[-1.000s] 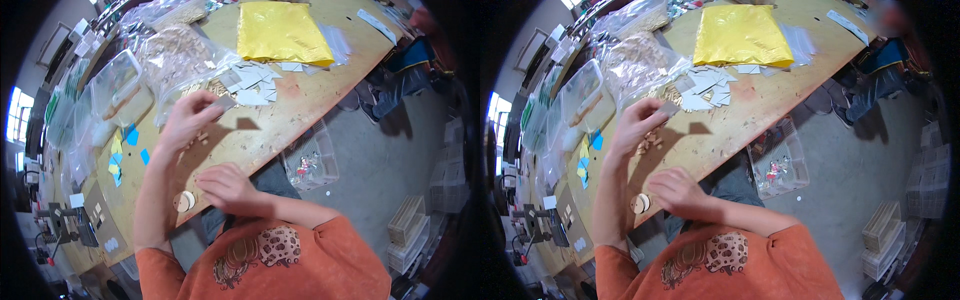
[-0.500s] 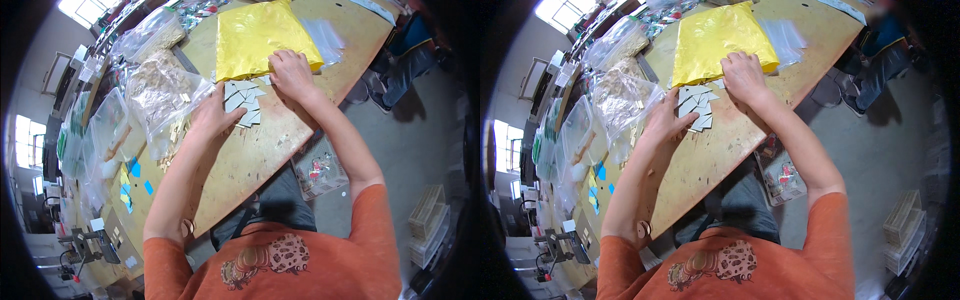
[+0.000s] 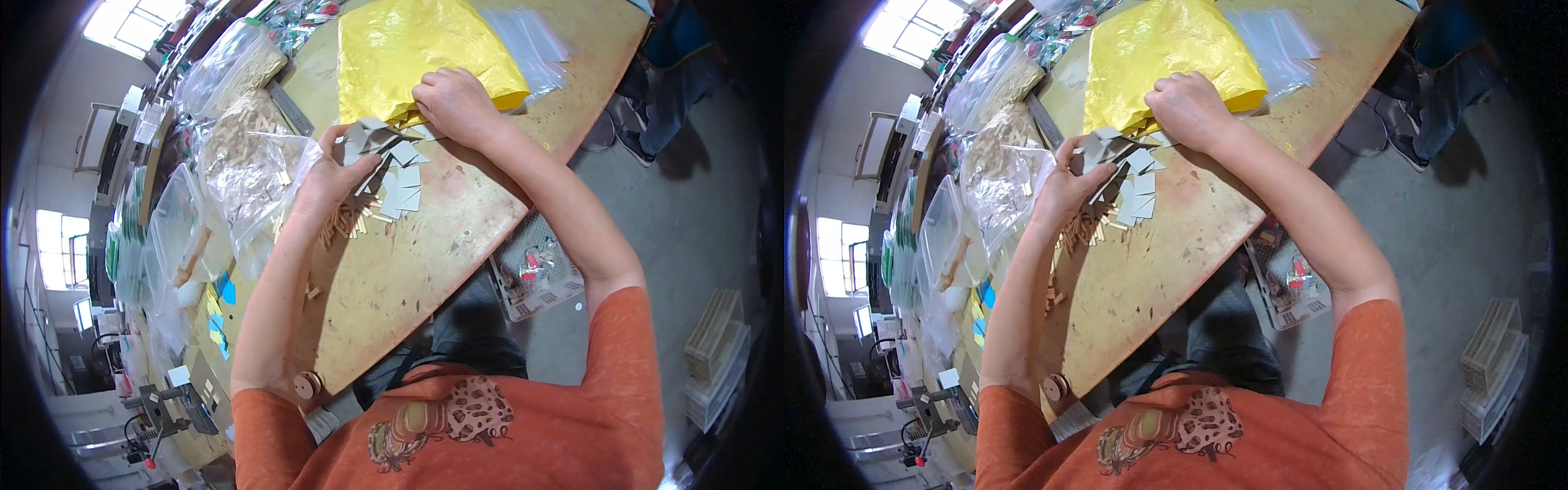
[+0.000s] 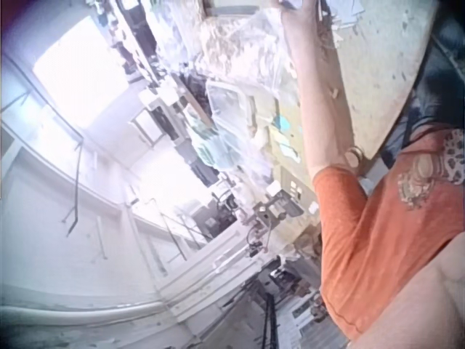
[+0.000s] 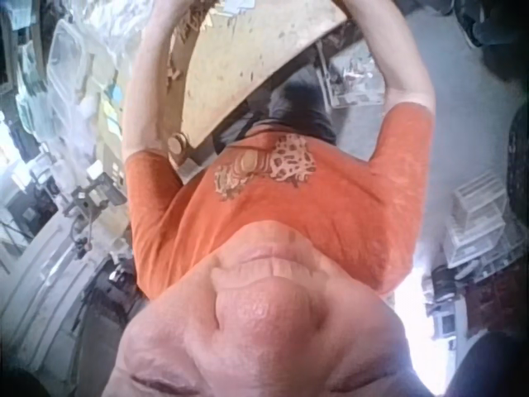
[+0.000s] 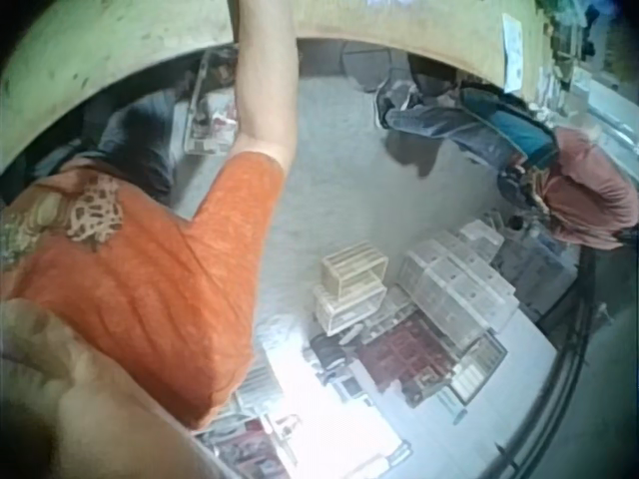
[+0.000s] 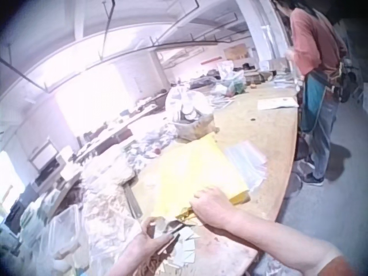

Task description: The person assembles small craft kits by placing colored paper pieces and wooden pegs into clear plastic bags. They handle blue, red, and yellow paper pieces, then add wooden pegs, seal the bags, and place them into a white basket. The person repeats this process with different colored paper pieces.

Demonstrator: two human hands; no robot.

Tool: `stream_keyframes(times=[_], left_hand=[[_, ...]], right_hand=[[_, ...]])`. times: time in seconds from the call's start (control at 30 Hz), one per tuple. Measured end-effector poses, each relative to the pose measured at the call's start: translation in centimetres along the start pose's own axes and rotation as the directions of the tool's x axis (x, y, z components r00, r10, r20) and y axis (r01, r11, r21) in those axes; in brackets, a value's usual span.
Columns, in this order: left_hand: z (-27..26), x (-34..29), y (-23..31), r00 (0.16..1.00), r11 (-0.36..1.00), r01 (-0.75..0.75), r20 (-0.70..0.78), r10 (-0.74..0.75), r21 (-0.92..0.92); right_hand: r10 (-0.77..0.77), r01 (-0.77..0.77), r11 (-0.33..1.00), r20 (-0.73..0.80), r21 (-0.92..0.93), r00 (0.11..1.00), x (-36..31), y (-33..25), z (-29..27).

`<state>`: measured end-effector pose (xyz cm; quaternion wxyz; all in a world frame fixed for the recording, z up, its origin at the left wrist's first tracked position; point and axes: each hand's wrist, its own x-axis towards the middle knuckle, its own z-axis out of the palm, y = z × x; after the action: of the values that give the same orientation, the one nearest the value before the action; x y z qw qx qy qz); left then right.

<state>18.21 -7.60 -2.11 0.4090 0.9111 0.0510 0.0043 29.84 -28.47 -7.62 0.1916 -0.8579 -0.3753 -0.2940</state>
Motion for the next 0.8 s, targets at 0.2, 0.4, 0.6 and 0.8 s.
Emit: stream_keyframes(times=[0.2, 0.4, 0.6, 0.8], left_hand=[[0.3, 0.8, -0.5, 0.998, 0.925, 0.062, 0.024, -0.058, -0.375], [2.1, 4.4, 2.5, 0.951, 0.736, 0.297, 0.255, -0.172, -0.608], [3.8, 12.6, 6.8, 1.0, 0.525, -0.005, 0.003, 0.015, -0.851], [-1.2, 8.3, 5.7, 0.933, 0.929, -0.186, 0.24, 0.269, -0.319]], right_hand=[[0.184, -0.191, 0.959, 0.052, 0.208, 0.981, 4.0, 0.0, -2.1], [0.185, -0.195, 0.961, 0.069, 0.194, 0.98, 8.5, -0.2, -3.9], [0.214, -0.209, 0.963, -0.011, 0.172, 0.977, 11.9, -0.3, -5.3], [0.221, -0.154, 0.951, -0.242, 0.267, 0.945, 11.5, 1.7, -5.6]])
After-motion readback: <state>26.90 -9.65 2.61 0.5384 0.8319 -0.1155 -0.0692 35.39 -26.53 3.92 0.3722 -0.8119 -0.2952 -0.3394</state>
